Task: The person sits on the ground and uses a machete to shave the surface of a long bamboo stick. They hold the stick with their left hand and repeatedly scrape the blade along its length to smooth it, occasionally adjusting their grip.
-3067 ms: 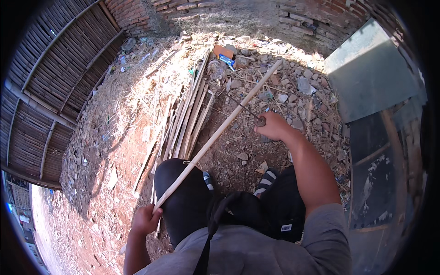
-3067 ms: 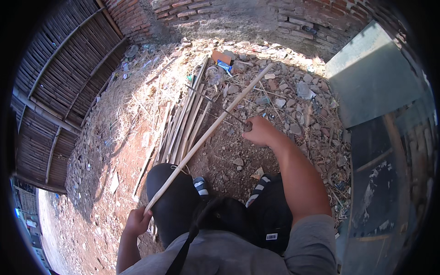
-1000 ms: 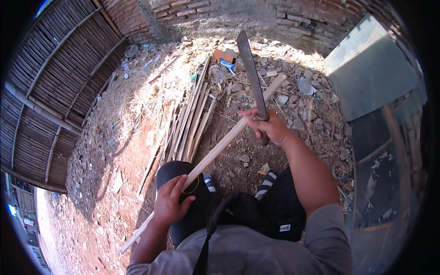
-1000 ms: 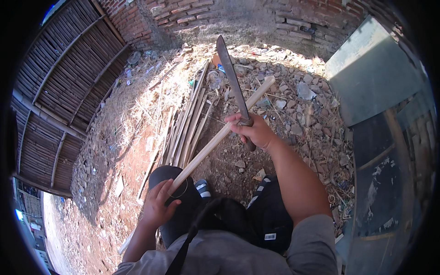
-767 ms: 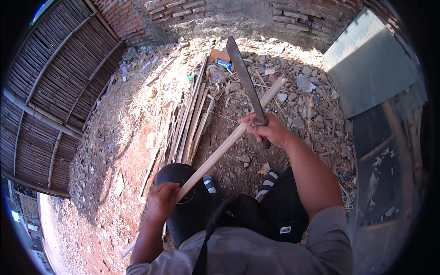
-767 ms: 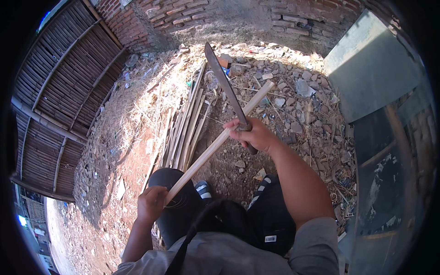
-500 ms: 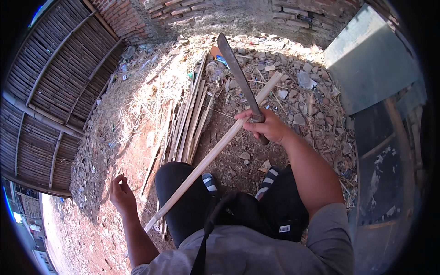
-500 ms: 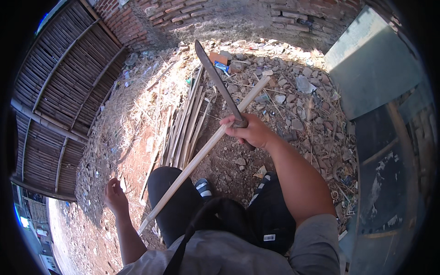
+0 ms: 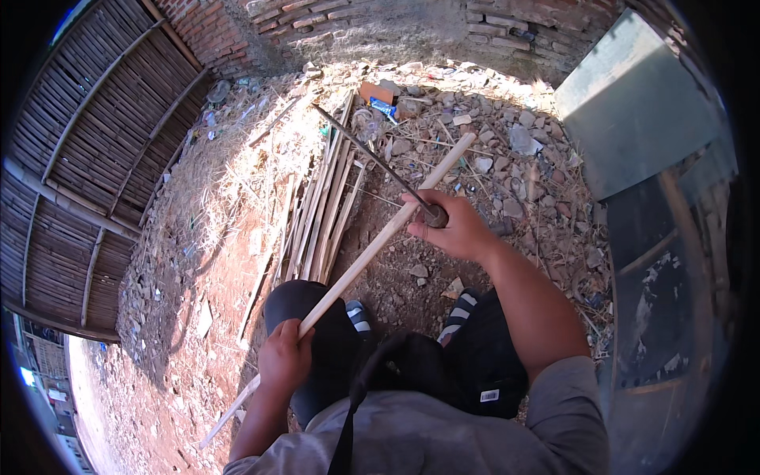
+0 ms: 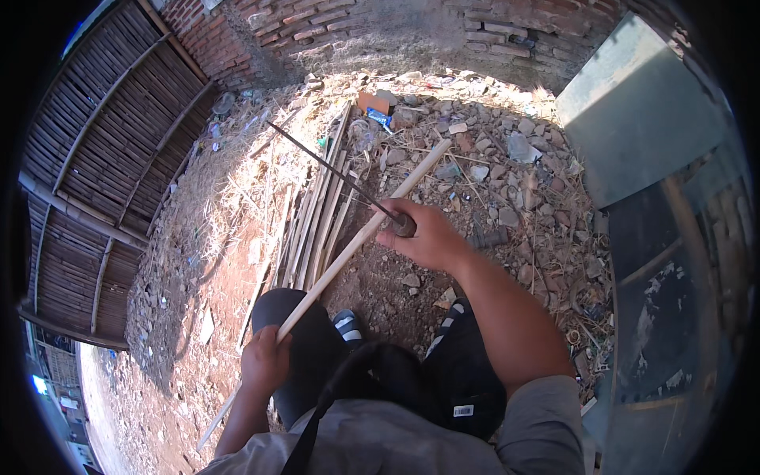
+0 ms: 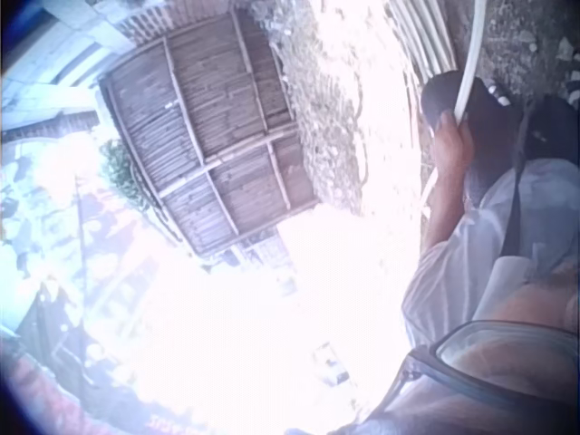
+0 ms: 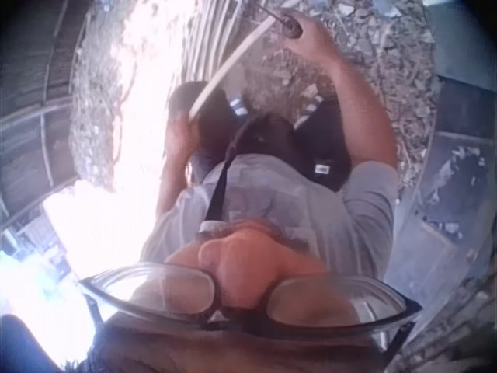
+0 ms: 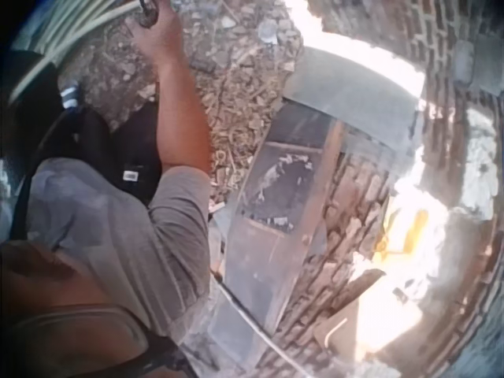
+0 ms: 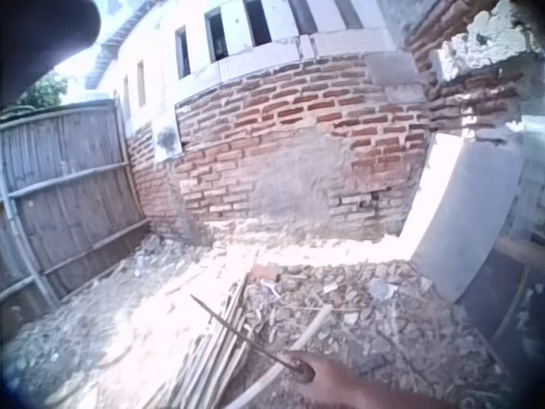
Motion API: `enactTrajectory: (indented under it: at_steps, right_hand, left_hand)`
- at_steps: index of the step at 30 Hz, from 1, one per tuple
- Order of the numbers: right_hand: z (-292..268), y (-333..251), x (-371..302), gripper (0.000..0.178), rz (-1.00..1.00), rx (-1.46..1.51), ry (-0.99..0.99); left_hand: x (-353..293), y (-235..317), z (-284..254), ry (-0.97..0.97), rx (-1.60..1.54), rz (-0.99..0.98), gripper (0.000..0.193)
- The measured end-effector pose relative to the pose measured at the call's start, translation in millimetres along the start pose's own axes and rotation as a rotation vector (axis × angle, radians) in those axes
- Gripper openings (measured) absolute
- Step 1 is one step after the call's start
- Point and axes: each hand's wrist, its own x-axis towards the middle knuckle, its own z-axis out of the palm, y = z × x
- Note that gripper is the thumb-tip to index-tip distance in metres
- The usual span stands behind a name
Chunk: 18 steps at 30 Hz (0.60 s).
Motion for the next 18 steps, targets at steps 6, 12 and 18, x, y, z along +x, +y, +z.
enactTrajectory:
  at_steps: [6, 12, 18]
  right_hand:
    - [-5.5, -18.0, 2.2, 0.053, 0.1, -0.404, -0.023]
    - [16.4, -20.7, 1.1, 0.035, 0.053, -0.564, -0.249]
    - [35.3, -4.5, 5.4, 0.029, 0.136, -0.531, -0.376]
  left_hand:
    - [-27.3, -25.6, -20.4, -0.214, 0.051, -0.214, 0.038]
    - [-48.8, -48.2, -22.5, -0.207, -0.022, -0.274, 0.046]
    - [-58.3, -62.6, -18.6, -0.263, 0.004, -0.313, 0.054]
